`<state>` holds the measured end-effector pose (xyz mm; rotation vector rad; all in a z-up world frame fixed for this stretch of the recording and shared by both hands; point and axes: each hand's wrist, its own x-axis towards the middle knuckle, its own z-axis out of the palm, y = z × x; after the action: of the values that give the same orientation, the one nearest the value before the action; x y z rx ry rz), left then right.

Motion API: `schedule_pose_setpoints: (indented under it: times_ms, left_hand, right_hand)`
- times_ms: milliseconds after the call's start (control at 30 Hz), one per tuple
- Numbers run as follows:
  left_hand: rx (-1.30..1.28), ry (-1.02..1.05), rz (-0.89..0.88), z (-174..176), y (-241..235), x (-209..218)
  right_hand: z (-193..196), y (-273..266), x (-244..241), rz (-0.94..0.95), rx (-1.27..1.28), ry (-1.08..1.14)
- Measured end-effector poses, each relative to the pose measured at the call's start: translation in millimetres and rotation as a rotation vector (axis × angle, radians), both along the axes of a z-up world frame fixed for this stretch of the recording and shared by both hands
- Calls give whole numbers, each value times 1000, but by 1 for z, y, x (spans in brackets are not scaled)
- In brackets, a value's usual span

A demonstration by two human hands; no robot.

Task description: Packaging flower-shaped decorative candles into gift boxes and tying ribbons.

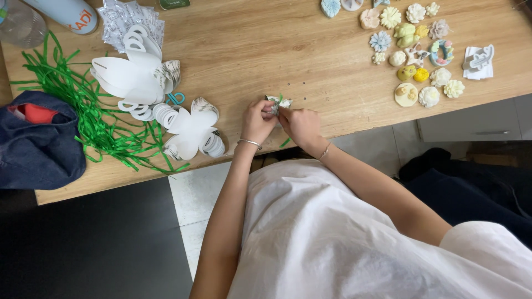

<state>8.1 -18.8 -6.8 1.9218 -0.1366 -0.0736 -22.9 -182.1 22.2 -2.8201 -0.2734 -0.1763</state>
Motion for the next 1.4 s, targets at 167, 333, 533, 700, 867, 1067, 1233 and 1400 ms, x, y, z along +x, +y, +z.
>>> schedule_pose_setpoints:
  times_ms: [167, 333, 533, 700, 867, 1067, 1233, 1400]
  left_hand:
    - [-131, 95, -32, -26, 1, 0]
    - [-183, 164, 3, -37, 0, 6]
    - [-251, 224, -45, -25, -3, 8]
    - [179, -257, 27, -12, -8, 2]
    - [-268, 142, 198, -60, 0, 7]
    - [-1128, 545, 403, -25, 42, 7]
    - [-1189, 482, 421, -12, 50, 10]
    - [-1151, 276, 223, 28, 38, 15]
  right_hand:
    - [-3, -6, -3, 150, -56, -108]
    - [-17, -14, -5, 253, -133, -210]
    - [-26, -20, -8, 305, -174, -198]
    - [-10, -14, -6, 285, -145, -156]
    - [0, -26, 2, 176, 239, -7]
    - [-5, -58, 10, -67, 849, 493]
    - [32, -66, 17, -196, 1132, 809]
    - [42, -66, 24, -169, 1661, 921]
